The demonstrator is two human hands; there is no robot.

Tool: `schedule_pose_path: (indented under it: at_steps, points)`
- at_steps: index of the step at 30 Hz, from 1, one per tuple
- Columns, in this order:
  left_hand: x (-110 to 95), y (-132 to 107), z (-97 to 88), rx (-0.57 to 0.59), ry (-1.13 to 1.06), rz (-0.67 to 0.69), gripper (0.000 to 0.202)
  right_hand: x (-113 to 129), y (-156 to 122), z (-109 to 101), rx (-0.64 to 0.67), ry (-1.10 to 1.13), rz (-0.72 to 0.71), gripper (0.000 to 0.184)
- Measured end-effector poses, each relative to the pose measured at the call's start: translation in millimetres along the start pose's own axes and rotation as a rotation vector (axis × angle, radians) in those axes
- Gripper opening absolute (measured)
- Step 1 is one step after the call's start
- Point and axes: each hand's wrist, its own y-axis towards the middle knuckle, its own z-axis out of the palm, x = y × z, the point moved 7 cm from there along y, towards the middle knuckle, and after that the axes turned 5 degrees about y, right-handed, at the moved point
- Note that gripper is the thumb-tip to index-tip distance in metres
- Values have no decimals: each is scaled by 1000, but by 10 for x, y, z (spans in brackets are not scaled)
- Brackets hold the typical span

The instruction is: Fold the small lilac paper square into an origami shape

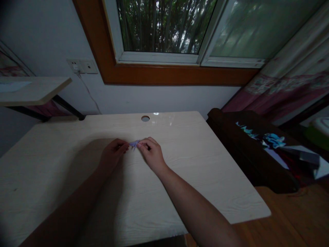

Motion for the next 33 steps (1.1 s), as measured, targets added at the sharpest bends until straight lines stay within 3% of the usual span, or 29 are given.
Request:
schedule_pose_path:
  at_steps: [7,14,24,33]
  points:
    - [-62,-20,90,97,63,72,19,31,0,26,38,13,-12,9]
    - [-85,-30,73,91,153,93,21,41,-16,71,93,-17,-14,11]
    - [-59,-50,96,123,35,-46,22,51,-23,69,86,-71,-52,10]
    - [-42,-54,111,147,-3,-28,19,96,-31,61,70,-88,-86,10]
